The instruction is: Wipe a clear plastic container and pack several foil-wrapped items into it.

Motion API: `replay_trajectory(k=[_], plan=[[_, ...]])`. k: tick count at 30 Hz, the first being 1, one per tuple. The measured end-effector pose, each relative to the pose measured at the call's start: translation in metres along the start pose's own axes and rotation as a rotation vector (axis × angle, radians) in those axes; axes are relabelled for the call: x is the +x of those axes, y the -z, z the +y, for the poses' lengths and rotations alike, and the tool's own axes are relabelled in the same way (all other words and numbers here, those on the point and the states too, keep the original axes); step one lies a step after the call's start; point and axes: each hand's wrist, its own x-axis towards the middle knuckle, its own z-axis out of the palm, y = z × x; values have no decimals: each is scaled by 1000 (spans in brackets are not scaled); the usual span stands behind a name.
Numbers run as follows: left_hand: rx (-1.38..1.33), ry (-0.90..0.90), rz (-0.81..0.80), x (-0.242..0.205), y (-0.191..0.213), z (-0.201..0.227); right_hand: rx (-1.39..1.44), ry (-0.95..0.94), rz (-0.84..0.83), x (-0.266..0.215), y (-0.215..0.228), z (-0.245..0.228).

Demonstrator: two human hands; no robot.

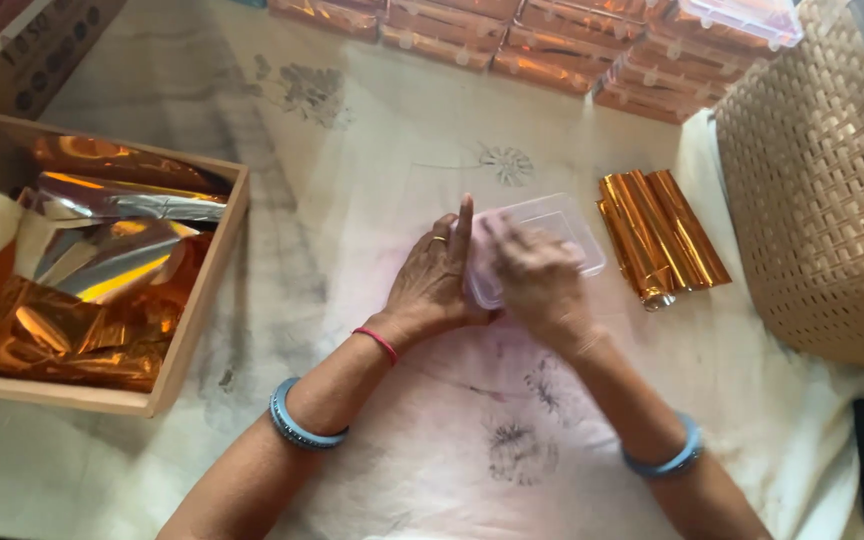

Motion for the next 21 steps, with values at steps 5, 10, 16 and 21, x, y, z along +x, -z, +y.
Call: replay_trajectory(k=[5,10,16,21], plan=[[-90,5,29,0,1,-3,145,-15,36,1,-4,-4],[-49,49,-66,3,11,6,-257,96,-62,0,-52,110],[13,47,-31,4,9,7,-187,-265,-108,22,-44,61],[-23,2,6,-3,-10,-11,-1,-100,-40,1,-22,-20]])
